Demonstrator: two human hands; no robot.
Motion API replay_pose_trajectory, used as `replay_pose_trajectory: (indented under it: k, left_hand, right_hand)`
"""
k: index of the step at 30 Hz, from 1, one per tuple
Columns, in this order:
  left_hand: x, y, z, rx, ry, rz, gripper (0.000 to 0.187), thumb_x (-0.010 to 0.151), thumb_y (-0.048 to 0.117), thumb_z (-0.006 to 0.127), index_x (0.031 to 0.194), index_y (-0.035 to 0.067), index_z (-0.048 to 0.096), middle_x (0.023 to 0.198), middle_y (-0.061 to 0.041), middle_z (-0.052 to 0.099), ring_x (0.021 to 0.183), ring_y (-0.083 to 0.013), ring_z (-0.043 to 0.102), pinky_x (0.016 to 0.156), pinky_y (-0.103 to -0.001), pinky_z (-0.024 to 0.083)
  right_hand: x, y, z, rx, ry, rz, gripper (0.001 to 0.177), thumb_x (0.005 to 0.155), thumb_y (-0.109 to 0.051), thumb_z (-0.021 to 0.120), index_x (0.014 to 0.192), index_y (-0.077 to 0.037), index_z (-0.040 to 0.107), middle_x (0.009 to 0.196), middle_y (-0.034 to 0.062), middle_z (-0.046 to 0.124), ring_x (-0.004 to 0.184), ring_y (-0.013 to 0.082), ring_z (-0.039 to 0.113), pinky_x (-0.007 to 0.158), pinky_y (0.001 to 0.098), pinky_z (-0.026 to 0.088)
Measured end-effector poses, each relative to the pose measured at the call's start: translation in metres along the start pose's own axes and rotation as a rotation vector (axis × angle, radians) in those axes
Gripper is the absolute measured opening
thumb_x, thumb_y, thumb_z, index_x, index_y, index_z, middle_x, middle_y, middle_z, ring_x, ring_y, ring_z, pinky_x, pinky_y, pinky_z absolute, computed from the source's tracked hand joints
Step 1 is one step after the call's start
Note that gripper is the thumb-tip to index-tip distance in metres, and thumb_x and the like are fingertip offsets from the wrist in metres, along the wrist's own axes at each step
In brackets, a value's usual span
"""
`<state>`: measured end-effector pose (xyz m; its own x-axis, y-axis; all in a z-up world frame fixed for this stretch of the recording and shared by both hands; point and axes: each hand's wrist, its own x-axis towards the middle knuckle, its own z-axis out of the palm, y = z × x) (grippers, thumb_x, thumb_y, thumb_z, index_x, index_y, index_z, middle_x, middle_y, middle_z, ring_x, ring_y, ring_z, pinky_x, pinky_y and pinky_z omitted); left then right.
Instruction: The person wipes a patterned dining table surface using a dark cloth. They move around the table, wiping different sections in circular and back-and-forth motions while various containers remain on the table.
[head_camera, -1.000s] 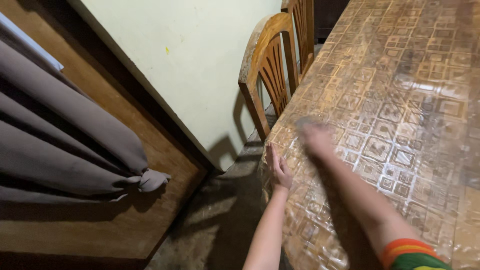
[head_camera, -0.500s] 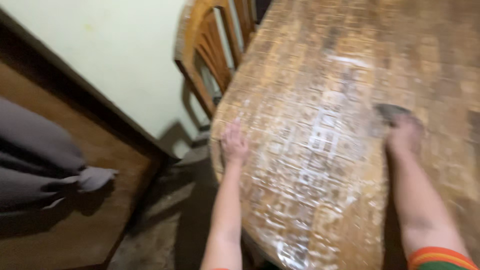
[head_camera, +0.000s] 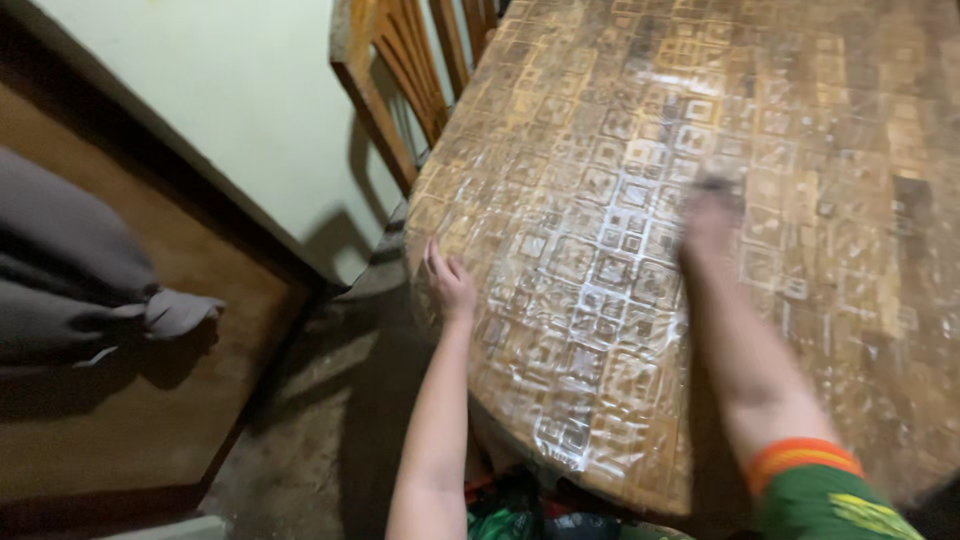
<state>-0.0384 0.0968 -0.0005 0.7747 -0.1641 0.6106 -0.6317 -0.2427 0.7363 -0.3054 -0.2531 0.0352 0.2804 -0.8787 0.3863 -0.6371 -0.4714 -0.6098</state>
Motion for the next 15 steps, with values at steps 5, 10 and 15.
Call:
replay_pose_trajectory:
  k: [5,10,15]
  left_hand:
    - [-0.004,-0.001,-0.006,-0.215,-0.013,-0.019,0.047,0.108,0.013,0.040,0.154,0.000,0.041,0.154,-0.025,0.050,0.145,-0.0387,0.047,0.121,-0.043,0.036]
    - [-0.006,0.001,-0.009,-0.195,-0.063,0.003,0.047,0.108,0.016,0.044,0.152,0.000,0.044,0.152,-0.023,0.052,0.143,-0.0355,0.049,0.119,-0.040,0.040]
    - [-0.007,0.018,-0.016,0.119,-0.258,0.110,0.044,0.103,0.017,0.051,0.146,0.008,0.053,0.151,-0.015,0.056,0.142,-0.0334,0.050,0.119,-0.041,0.039]
  right_hand:
    - [-0.118,-0.221,0.089,0.119,-0.596,-0.611,0.027,0.099,-0.024,0.048,0.115,-0.012,0.067,0.124,0.0160,0.069,0.120,0.0365,0.062,0.108,0.0470,0.048]
    - [-0.156,-0.263,0.076,0.136,-0.360,-0.984,0.038,0.086,-0.020,0.061,0.122,-0.012,0.067,0.126,0.0164,0.068,0.121,0.0366,0.058,0.103,0.0505,0.043]
    - [-0.067,-0.141,0.037,0.925,-0.393,0.007,0.021,0.095,-0.017,0.057,0.100,-0.010,0.076,0.113,0.0143,0.075,0.111,0.0333,0.067,0.101,0.0415,0.051]
